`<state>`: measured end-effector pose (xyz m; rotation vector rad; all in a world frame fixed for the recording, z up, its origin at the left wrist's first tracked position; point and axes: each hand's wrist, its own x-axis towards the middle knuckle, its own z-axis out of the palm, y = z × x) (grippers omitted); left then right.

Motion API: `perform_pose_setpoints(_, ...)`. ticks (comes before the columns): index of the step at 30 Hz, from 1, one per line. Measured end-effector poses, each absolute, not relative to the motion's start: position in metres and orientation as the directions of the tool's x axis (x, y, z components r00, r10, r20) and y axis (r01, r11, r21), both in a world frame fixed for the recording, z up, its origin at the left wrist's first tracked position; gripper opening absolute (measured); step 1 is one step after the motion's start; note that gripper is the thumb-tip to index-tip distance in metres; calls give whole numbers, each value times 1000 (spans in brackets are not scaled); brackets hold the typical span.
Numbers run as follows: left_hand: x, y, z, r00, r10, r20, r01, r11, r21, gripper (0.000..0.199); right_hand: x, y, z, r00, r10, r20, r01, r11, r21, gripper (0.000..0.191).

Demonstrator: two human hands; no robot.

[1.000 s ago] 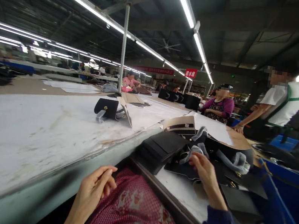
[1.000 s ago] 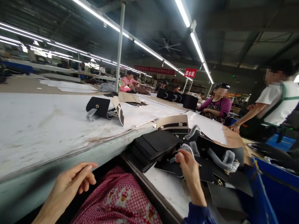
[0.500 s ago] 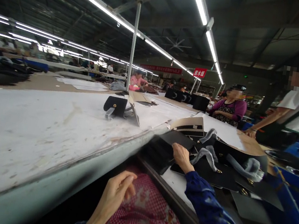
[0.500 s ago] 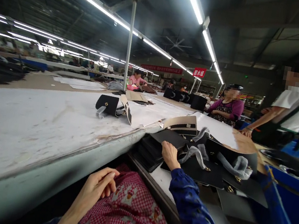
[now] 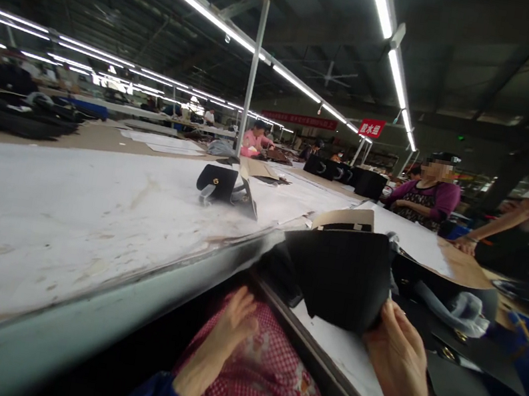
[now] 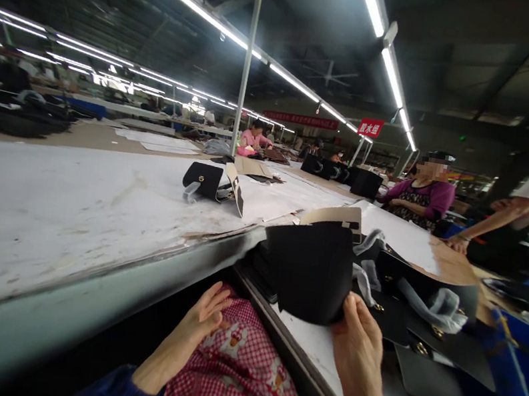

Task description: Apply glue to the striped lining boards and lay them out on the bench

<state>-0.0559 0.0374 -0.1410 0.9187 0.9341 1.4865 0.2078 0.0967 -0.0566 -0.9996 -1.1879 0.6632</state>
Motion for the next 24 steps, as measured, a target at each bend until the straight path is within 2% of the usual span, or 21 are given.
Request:
perform_pose_setpoints(3,-55,32,-130,-19,998,65,-614,-63,787,99,209,65,-69,185,956,226,-178,259,-949,45)
perform_pose_setpoints(5,-55,29,-122,2,999,52,-694,-36,720,94,212,57,-79,135,987,90,-273,124,-954,46)
perform_pose_setpoints(10,-51,31,-125,-80,996,-35,-647,-25,762,97,221,62,-85,264,963,-63,-417,55,-907,48)
perform_pose_setpoints(14,-47,32,-140,32,993,-117,-610,112,784,92,214,59,-76,359,916,-181,-501,25,-865,40)
perform_pose_setpoints(16,-46,31,-144,68,986,-153,-585,163,794,82,209,57,-74,367,918,-151,-465,41,-884,30)
perform_pose_setpoints(19,-43,30,-144,122,977,-175,-566,214,796,61,205,57,-73,334,942,21,-325,136,-936,22)
perform_pose_setpoints(21,-41,29,-140,184,972,-147,-571,228,789,51,206,59,-76,308,945,110,-237,189,-953,23)
perform_pose_setpoints(24,-43,27,-130,184,980,-73,-582,168,795,48,213,62,-85,341,926,165,-108,213,-971,31)
